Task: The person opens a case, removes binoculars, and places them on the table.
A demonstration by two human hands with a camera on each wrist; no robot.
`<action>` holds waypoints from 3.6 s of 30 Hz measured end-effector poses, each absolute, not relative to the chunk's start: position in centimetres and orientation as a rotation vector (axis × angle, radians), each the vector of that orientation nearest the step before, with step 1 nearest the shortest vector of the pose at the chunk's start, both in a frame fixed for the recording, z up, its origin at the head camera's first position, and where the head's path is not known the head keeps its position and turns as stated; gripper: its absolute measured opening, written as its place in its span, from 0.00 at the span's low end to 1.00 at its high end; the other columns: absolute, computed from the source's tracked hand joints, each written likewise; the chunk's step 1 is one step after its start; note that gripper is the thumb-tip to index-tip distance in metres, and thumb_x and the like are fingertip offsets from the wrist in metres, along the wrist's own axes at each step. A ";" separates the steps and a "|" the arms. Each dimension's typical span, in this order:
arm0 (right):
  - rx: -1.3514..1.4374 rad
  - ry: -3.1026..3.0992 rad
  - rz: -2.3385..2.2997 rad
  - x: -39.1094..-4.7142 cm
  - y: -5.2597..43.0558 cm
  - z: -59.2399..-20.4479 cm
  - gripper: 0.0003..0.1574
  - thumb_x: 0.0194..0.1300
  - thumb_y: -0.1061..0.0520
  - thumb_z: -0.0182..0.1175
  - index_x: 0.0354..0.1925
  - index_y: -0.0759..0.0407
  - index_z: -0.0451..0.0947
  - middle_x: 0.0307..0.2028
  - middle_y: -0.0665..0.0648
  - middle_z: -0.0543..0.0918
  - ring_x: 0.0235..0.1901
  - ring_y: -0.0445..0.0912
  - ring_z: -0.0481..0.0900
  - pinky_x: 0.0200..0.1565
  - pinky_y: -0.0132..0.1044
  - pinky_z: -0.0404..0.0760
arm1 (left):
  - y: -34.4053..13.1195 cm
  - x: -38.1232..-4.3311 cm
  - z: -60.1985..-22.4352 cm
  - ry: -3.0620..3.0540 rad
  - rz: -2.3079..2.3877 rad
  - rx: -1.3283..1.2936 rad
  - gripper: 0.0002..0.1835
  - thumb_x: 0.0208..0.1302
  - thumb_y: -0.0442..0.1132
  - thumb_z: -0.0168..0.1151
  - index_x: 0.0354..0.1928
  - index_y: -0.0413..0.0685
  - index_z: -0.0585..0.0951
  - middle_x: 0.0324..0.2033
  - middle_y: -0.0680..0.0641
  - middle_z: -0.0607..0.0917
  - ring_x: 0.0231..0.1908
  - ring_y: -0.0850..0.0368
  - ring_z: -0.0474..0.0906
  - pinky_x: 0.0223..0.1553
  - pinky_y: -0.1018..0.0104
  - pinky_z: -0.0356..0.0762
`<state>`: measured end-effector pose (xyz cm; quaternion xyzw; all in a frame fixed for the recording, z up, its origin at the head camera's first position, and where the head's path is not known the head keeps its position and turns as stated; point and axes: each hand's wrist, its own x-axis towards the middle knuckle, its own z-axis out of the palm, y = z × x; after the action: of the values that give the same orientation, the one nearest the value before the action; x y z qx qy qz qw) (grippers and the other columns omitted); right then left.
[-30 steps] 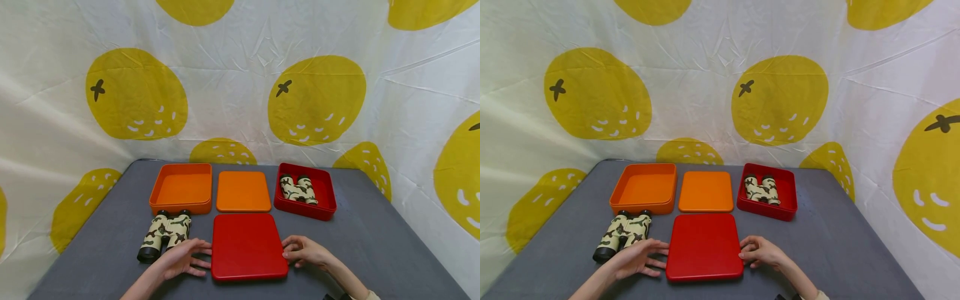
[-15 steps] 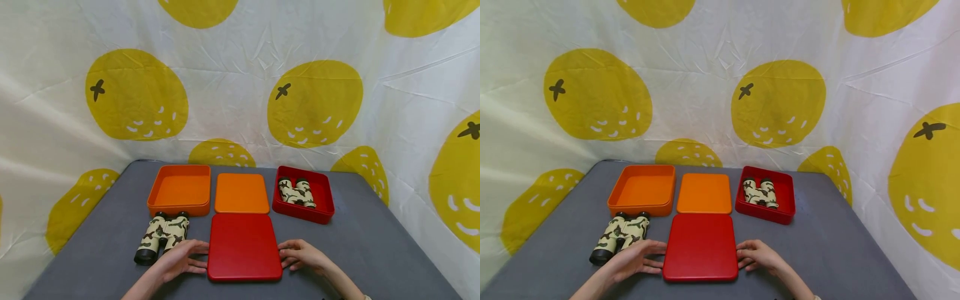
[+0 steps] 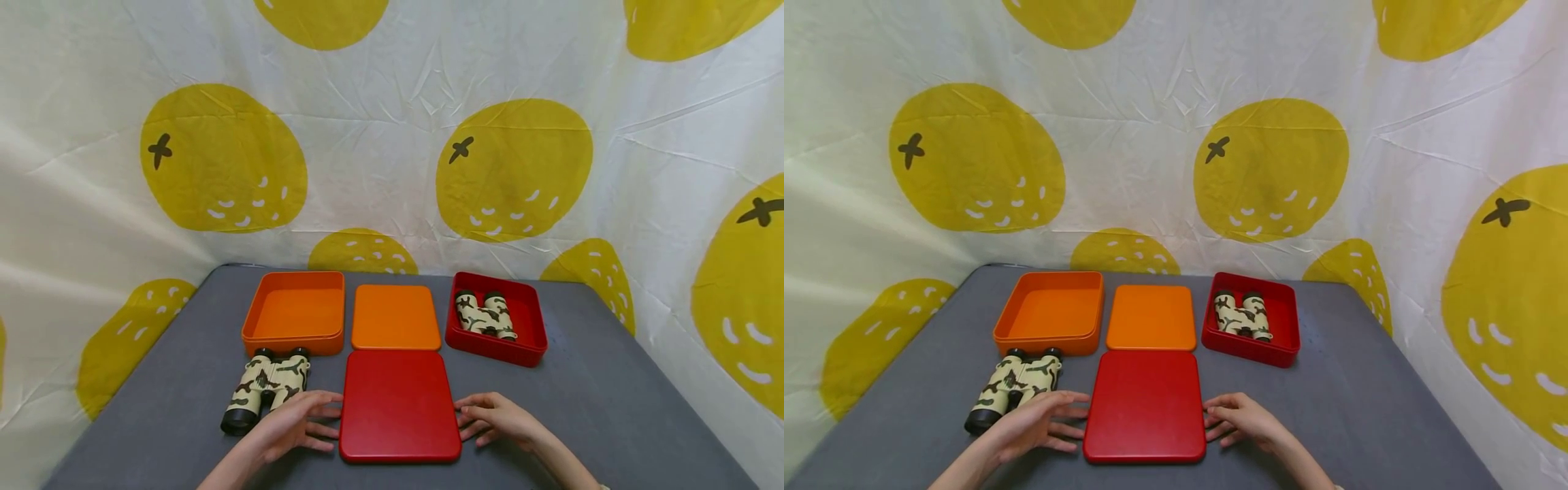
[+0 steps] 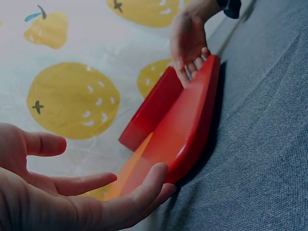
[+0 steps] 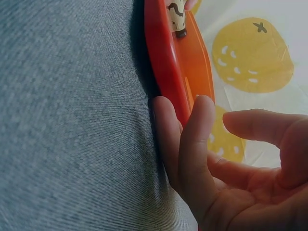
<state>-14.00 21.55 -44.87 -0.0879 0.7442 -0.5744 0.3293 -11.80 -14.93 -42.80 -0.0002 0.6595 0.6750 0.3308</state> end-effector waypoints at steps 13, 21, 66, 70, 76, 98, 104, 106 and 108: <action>-0.254 1.898 -1.546 -13.8 22.4 -44.5 0.31 0.67 0.49 0.46 0.56 0.75 0.64 0.39 0.57 0.82 0.39 0.47 0.82 0.34 0.33 0.81 | -14.8 -11.9 -42.3 1.723 1.784 0.020 0.32 0.64 0.49 0.45 0.62 0.31 0.58 0.56 0.30 0.70 0.47 0.48 0.77 0.46 0.50 0.76; -0.263 1.918 -1.549 -14.0 23.3 -44.1 0.32 0.67 0.49 0.46 0.56 0.75 0.64 0.42 0.59 0.82 0.38 0.45 0.82 0.35 0.33 0.80 | -13.8 -12.2 -41.1 1.788 1.843 0.122 0.31 0.65 0.49 0.45 0.60 0.31 0.61 0.60 0.32 0.65 0.51 0.45 0.74 0.48 0.53 0.75; -0.330 2.580 -1.405 -17.4 29.0 -38.9 0.29 0.66 0.54 0.47 0.56 0.76 0.62 0.44 0.71 0.78 0.36 0.39 0.81 0.36 0.36 0.81 | -1.1 -17.7 -37.8 2.935 0.766 1.275 0.20 0.63 0.41 0.50 0.58 0.48 0.70 0.50 0.49 0.76 0.50 0.58 0.72 0.49 0.70 0.74; -0.294 2.652 -1.363 -18.4 29.0 -38.5 0.29 0.65 0.54 0.50 0.56 0.74 0.63 0.45 0.72 0.77 0.38 0.46 0.82 0.36 0.36 0.81 | -0.3 -19.0 -38.6 3.007 0.591 1.427 0.20 0.63 0.41 0.50 0.56 0.46 0.71 0.49 0.49 0.77 0.49 0.58 0.73 0.48 0.71 0.74; -0.290 2.774 -1.285 -20.0 29.1 -38.0 0.27 0.63 0.54 0.53 0.54 0.72 0.67 0.44 0.72 0.78 0.36 0.47 0.82 0.33 0.37 0.80 | 0.8 -20.7 -39.9 3.094 0.292 1.555 0.19 0.63 0.41 0.50 0.56 0.45 0.72 0.49 0.47 0.76 0.48 0.55 0.73 0.49 0.66 0.73; -0.463 3.284 -0.769 -24.7 28.5 -40.6 0.20 0.58 0.59 0.57 0.47 0.70 0.73 0.41 0.68 0.79 0.37 0.58 0.77 0.38 0.50 0.77 | 3.5 -24.4 -43.2 3.119 -0.235 1.418 0.28 0.65 0.53 0.45 0.66 0.57 0.59 0.66 0.51 0.59 0.65 0.43 0.56 0.57 0.48 0.65; -0.497 3.292 -0.645 -25.5 28.1 -40.9 0.24 0.58 0.58 0.56 0.51 0.70 0.71 0.47 0.70 0.75 0.45 0.61 0.73 0.42 0.55 0.73 | 3.8 -24.6 -43.7 3.100 -0.296 1.360 0.28 0.66 0.55 0.42 0.67 0.60 0.57 0.67 0.52 0.57 0.65 0.42 0.55 0.57 0.48 0.65; -0.508 3.302 -0.613 -25.7 28.0 -41.0 0.25 0.57 0.57 0.57 0.51 0.70 0.71 0.47 0.69 0.75 0.45 0.61 0.72 0.43 0.55 0.73 | 3.8 -24.8 -43.8 3.096 -0.304 1.345 0.28 0.66 0.55 0.41 0.67 0.61 0.56 0.67 0.51 0.57 0.64 0.41 0.55 0.57 0.48 0.65; -0.518 3.310 -0.590 -26.0 27.8 -41.1 0.25 0.57 0.56 0.58 0.51 0.69 0.71 0.47 0.69 0.75 0.45 0.60 0.72 0.42 0.54 0.74 | 3.8 -24.9 -43.8 3.096 -0.300 1.337 0.28 0.66 0.55 0.42 0.67 0.62 0.56 0.67 0.51 0.58 0.64 0.40 0.56 0.57 0.47 0.65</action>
<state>-26.04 27.76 -41.15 -0.1509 0.9648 -0.1719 -0.1297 -24.92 3.78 -43.84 0.3920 0.9076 -0.0879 -0.1219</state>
